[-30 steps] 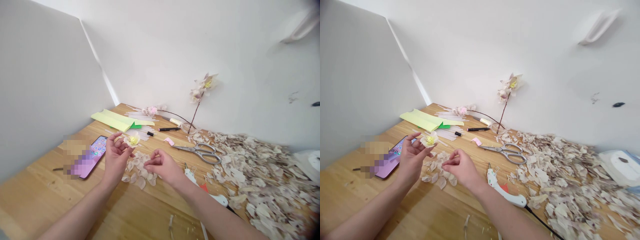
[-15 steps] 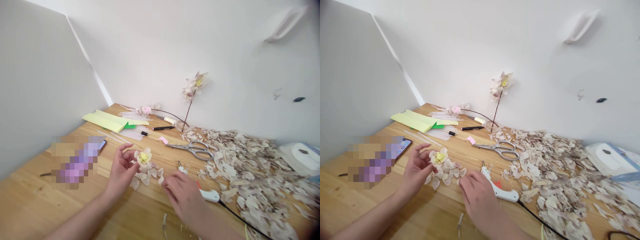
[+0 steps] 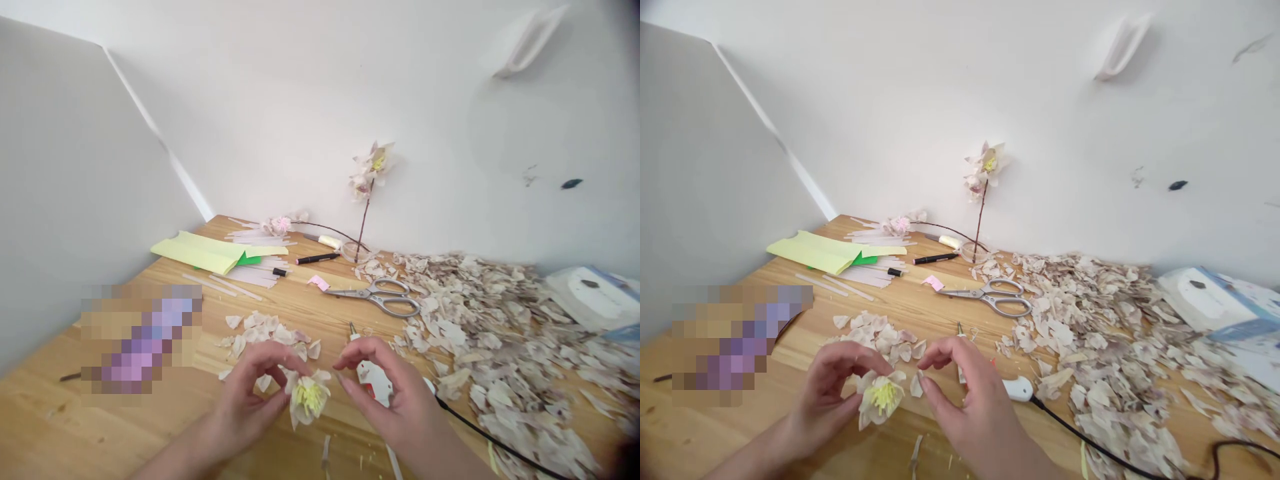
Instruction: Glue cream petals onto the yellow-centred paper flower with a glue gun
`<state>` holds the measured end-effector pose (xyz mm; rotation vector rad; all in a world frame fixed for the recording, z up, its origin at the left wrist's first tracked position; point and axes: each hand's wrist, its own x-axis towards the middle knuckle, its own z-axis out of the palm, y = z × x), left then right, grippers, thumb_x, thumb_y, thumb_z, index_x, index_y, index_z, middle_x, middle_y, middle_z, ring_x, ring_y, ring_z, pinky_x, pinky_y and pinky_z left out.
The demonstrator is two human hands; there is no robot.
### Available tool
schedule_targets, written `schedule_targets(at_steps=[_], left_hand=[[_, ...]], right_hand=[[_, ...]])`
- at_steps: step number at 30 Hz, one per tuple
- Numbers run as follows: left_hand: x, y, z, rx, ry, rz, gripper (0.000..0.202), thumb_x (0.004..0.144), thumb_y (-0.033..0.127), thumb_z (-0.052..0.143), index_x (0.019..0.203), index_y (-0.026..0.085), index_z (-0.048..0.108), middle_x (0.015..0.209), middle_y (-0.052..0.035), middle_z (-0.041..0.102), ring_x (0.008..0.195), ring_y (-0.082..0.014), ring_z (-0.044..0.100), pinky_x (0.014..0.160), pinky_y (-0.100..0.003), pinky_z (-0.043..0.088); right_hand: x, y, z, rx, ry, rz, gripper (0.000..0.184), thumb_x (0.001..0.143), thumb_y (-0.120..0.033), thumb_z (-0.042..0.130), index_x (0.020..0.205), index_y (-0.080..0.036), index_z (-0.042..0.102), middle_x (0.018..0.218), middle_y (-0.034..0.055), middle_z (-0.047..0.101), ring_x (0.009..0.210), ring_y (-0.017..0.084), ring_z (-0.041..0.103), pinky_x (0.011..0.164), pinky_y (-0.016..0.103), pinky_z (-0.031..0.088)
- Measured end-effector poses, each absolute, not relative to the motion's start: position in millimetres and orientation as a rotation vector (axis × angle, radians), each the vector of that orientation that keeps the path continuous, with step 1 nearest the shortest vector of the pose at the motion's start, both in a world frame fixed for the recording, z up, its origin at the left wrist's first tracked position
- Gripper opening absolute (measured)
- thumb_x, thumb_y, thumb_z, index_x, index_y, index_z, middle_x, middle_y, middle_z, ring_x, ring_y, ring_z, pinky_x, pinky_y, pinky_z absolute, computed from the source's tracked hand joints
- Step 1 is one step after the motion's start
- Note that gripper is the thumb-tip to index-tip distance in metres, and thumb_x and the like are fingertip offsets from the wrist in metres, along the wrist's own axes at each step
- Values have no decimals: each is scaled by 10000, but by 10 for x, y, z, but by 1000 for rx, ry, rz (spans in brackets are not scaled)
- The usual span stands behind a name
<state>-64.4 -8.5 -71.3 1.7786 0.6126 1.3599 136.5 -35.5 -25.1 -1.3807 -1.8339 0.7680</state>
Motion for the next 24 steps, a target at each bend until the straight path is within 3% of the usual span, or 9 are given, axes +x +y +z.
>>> schedule_targets(at_steps=[6,10,17,20,24], left_hand=[[-655,-125,-702,1994,549,1299,689,702,-74,533,1200,384,404,931,-21,682,806,-199,664,699,-332,534],[-663,-137,-702,1963,599,1258,713,705,-82,527,1193,422,401,945,-25,682,840,-217,659,722,-374,530],[-606,-161,-748,1659,672,1267,522,695,-26,603,1047,345,497,882,-12,670,737,-168,656,594,-252,523],[-555,-126,-778,1401,737,1260,476,692,49,649,1022,323,443,848,14,633,657,-123,627,564,-220,499],[-517,-16,-782,1256,857,1269,536,637,80,700,1018,290,388,839,25,612,695,-126,617,595,-217,478]], right_hand=[[1375,-436,-219,-1271,-1822,850,258,765,-115,478,969,-272,497,928,-1,600,902,164,567,781,287,448],[1386,-459,-204,-1276,-1832,877,278,752,-106,479,982,-261,499,942,26,601,914,185,566,788,311,449],[1396,-396,-233,-1282,-1799,896,231,781,-126,474,967,-261,500,942,20,596,929,178,565,808,324,460],[1427,-335,-264,-1331,-1725,879,180,789,-150,482,936,-252,499,912,23,612,879,179,586,791,335,474],[1523,-252,-273,-1399,-1662,815,123,818,-204,467,933,-247,478,928,30,615,833,167,593,754,322,491]])
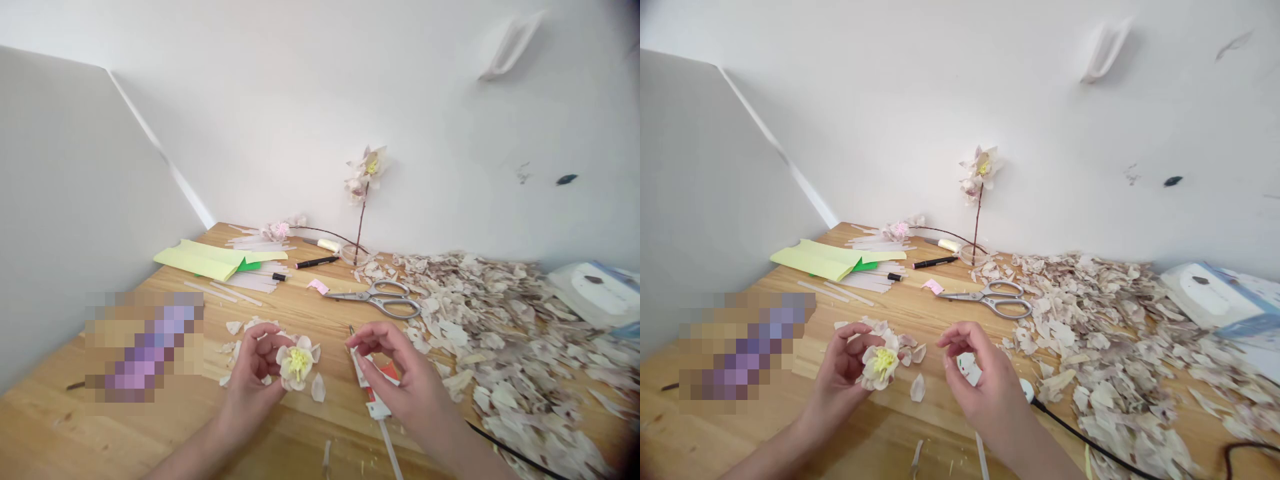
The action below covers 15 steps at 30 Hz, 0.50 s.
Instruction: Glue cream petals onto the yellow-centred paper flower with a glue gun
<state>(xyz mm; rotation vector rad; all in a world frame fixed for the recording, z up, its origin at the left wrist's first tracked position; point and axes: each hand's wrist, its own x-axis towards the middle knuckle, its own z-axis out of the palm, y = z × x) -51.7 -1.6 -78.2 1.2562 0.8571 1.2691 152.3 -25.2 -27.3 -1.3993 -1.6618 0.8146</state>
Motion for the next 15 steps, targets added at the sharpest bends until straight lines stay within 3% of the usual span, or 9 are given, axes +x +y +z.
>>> schedule_targets(at_steps=[4,9,15], left_hand=[[-492,148,-699,1294,1034,1173,484,645,120,670,1010,255,383,821,25,607,687,-123,603,595,-221,461],[-420,490,-618,1572,1129,908,398,680,150,564,1020,237,377,759,36,588,685,-137,607,605,-253,477],[-309,760,-729,1738,1326,838,427,613,57,523,993,240,451,740,30,598,680,-159,602,595,-262,440]], right_hand=[[1686,-209,-302,-1533,-1722,697,141,825,-226,449,963,-242,467,962,50,614,855,189,598,642,298,508],[1967,-239,-464,-1680,-2021,435,276,754,-96,416,991,-211,496,995,72,612,917,221,586,790,392,467],[2169,-338,-641,-1691,-2226,510,541,612,52,381,1060,-232,490,1117,66,567,1070,222,516,868,377,434]])
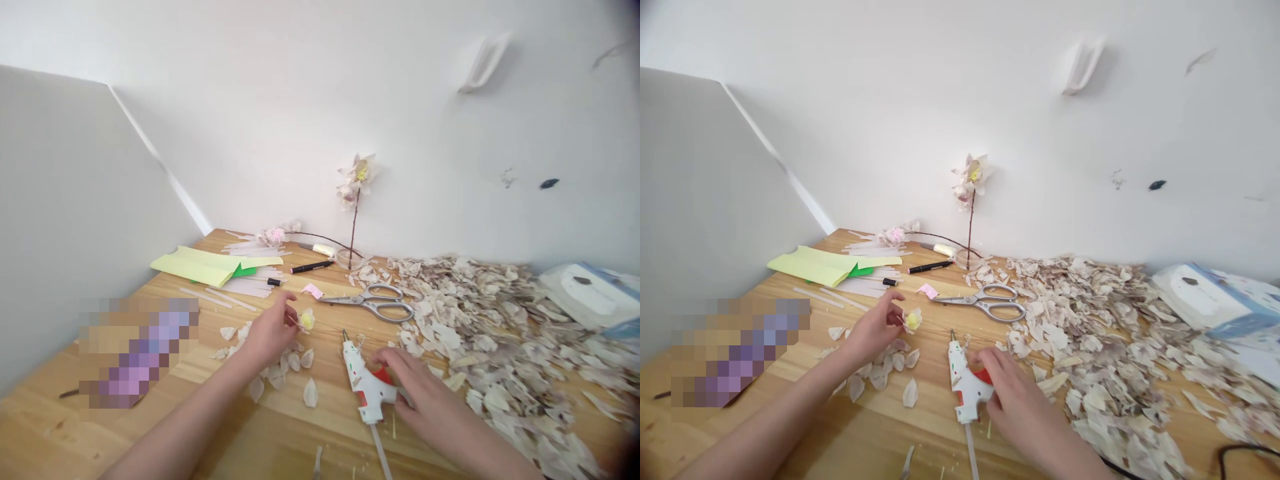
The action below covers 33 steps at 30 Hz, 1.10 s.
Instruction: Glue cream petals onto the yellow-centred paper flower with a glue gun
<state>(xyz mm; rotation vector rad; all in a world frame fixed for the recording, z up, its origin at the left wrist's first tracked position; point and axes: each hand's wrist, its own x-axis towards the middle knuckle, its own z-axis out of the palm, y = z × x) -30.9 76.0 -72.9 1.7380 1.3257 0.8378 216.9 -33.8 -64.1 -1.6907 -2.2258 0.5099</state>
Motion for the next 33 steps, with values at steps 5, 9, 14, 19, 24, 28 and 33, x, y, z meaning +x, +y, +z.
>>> schedule_targets(at_steps=[5,9,14,19,24,28,33], left_hand=[[-270,734,-838,1836,1397,783,442,625,49,510,1020,243,471,763,18,626,729,-181,610,649,-290,430],[-317,723,-833,1853,1395,758,455,637,93,541,1064,234,477,802,-10,652,764,-202,626,705,-323,447],[-480,734,-640,1866,1364,718,464,588,117,601,1026,268,579,805,-17,691,793,-232,647,692,-323,465],[-567,683,-331,1914,1451,783,368,607,129,587,942,274,631,902,-41,692,855,-260,629,726,-345,450],[-494,505,-122,2219,1333,783,262,775,143,428,954,261,579,887,-27,665,830,-211,618,716,-310,447],[-431,312,-141,2398,1080,232,306,791,87,361,956,247,563,878,-39,627,821,-209,595,695,-306,441],[-316,192,-261,2516,975,-20,332,691,21,435,961,180,545,945,-87,590,903,-250,559,746,-350,429]], right_hand=[[2149,-338,-648,-1700,-2281,513,642,539,93,371,1091,-214,485,1112,68,553,1103,226,484,918,396,409],[2191,-345,-649,-1685,-2328,407,660,520,92,390,1101,-203,500,1173,84,524,1165,247,436,969,425,373],[2336,-391,-699,-1708,-2357,473,672,543,64,421,1144,-227,491,1272,90,453,1201,251,418,971,406,379],[2344,-378,-697,-1767,-2343,573,687,523,71,403,1129,-235,504,1201,90,483,1116,245,484,907,388,412],[2243,-338,-660,-1835,-2332,601,650,531,74,410,1123,-184,482,1083,110,581,1013,255,538,853,400,419],[2196,-329,-655,-1807,-2329,551,656,536,72,402,1145,-166,458,1108,123,592,1033,250,537,858,380,406],[2197,-277,-619,-1846,-2318,515,482,596,7,451,1046,-164,492,1001,116,646,929,257,592,762,347,427]])
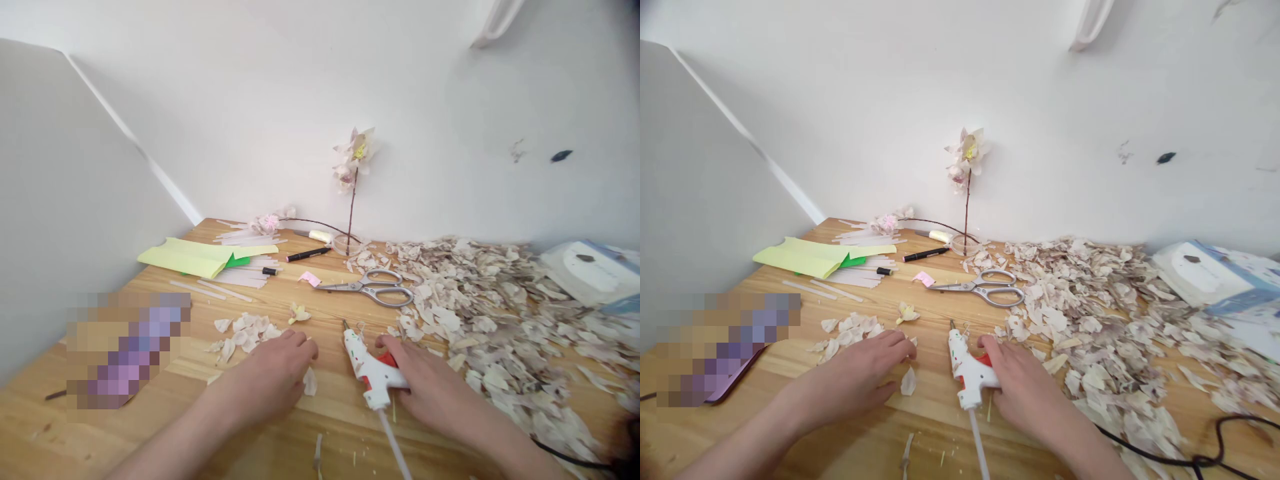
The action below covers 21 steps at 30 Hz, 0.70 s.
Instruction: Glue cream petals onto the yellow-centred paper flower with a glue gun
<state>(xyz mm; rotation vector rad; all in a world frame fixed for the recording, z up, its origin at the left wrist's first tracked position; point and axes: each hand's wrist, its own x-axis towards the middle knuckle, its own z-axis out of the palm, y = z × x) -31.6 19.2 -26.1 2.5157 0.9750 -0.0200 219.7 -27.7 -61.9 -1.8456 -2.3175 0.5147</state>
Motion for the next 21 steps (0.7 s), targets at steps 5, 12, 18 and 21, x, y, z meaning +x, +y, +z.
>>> schedule_targets(at_steps=[5,12,18,21], left_hand=[[-245,224,-337,2549,916,-22,301,702,37,475,957,188,527,965,-65,578,931,-227,539,796,-334,424],[-212,194,-498,2627,916,-92,258,743,23,418,908,180,539,965,-71,586,934,-216,548,879,-354,392],[-187,198,-509,2566,1008,-73,215,755,64,438,876,188,566,876,-60,609,831,-212,579,728,-307,437],[-171,239,-409,2470,1111,111,225,781,77,405,836,187,593,858,-54,613,809,-193,586,706,-288,437]], right_hand=[[2303,-209,-510,-2018,-2035,393,348,671,-165,520,1008,-238,477,926,47,663,804,250,631,635,307,417],[2299,-260,-327,-1923,-1630,480,306,708,-301,473,1010,-257,459,857,32,637,673,213,604,550,295,423],[2206,-272,-351,-1828,-1391,581,245,672,-355,530,896,-255,533,701,-5,641,608,224,617,546,317,484],[2167,-302,-423,-1801,-1218,693,323,648,-446,580,895,-239,594,853,38,702,833,288,652,772,408,509]])
